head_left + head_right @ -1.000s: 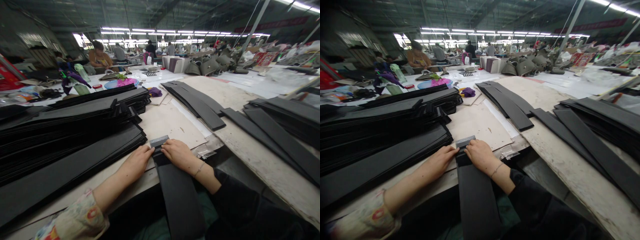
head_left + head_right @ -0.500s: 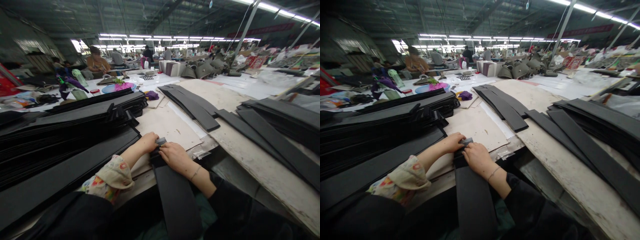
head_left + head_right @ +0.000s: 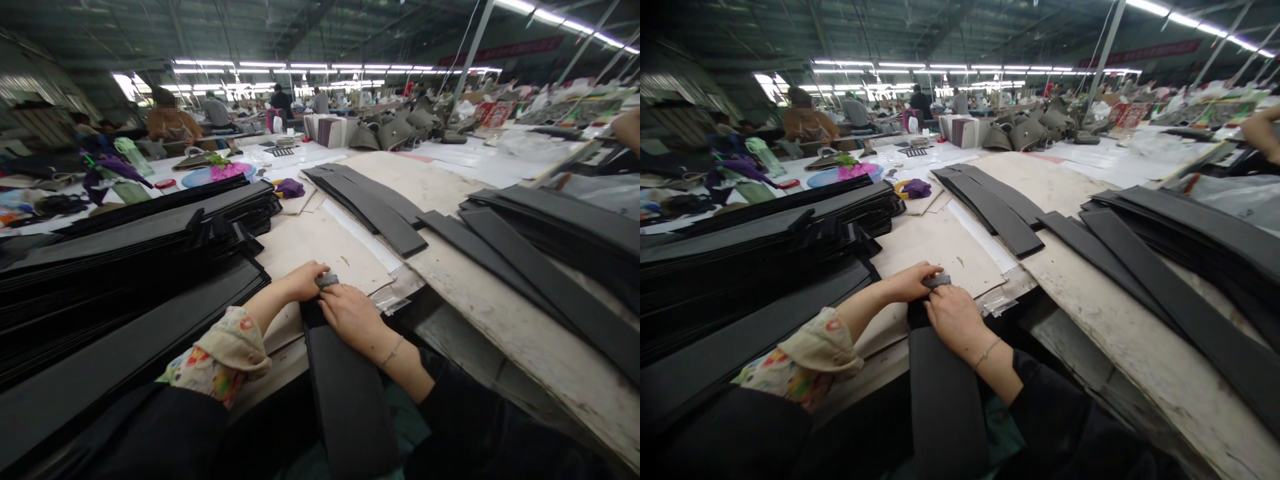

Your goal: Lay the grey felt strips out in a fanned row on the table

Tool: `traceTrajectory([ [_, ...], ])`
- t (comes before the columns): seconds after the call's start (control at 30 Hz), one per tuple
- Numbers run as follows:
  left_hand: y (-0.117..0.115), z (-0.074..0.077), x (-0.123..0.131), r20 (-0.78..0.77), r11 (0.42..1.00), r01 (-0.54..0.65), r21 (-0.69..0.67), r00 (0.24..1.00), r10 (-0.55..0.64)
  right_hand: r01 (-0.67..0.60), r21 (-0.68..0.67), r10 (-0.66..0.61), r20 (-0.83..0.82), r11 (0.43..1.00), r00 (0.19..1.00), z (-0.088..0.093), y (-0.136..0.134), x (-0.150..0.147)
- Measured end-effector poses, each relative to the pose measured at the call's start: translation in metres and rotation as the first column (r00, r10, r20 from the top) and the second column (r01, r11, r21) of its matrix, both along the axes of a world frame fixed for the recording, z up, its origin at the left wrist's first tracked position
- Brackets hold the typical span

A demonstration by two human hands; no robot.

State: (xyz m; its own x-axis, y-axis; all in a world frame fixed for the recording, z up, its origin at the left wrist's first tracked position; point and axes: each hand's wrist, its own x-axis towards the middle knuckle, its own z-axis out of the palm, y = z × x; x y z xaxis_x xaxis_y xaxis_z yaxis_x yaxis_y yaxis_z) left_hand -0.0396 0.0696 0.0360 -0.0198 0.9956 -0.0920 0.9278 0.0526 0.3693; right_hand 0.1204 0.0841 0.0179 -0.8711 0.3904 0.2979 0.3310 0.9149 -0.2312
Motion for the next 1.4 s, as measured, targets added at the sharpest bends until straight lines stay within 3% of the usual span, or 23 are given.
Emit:
traceTrajectory([
  [0.13,-0.003,-0.001,0.003,0.013,0.999,0.028,0.017,1.000,-0.028,0.029,0.001,-0.029,-0.013,1.000,0.999,-0.002,-0.003,0.001],
  [0.33,-0.008,-0.012,0.005,-0.048,0.985,0.087,0.150,0.996,-0.080,0.069,0.009,-0.068,-0.029,0.998,0.997,-0.003,-0.004,0.003],
  [0.53,-0.018,-0.007,0.015,-0.181,0.974,0.197,0.111,0.968,-0.175,0.079,0.017,-0.078,-0.045,0.997,0.996,-0.006,-0.006,0.003],
  [0.63,-0.024,-0.003,0.020,-0.206,0.976,0.198,0.090,0.962,-0.176,0.153,0.022,-0.151,-0.055,0.988,0.987,-0.005,-0.005,0.004],
  [0.77,-0.027,-0.004,0.020,-0.201,0.980,0.183,0.079,0.966,-0.164,0.263,-0.078,-0.269,-0.087,0.962,0.959,0.001,0.010,0.007],
  [0.97,-0.026,-0.008,0.019,-0.203,0.983,0.164,0.087,0.969,-0.144,0.174,-0.185,-0.180,-0.019,0.967,0.983,-0.001,0.030,0.002],
  [1.2,-0.029,-0.010,0.003,-0.080,0.992,0.039,0.122,0.996,-0.030,0.143,-0.010,-0.141,0.108,0.990,0.984,0.004,0.029,-0.002],
  [1.4,-0.044,-0.003,-0.016,-0.037,0.996,-0.041,0.078,0.998,0.044,0.058,0.033,-0.062,0.130,0.998,0.990,0.008,0.035,-0.007],
])
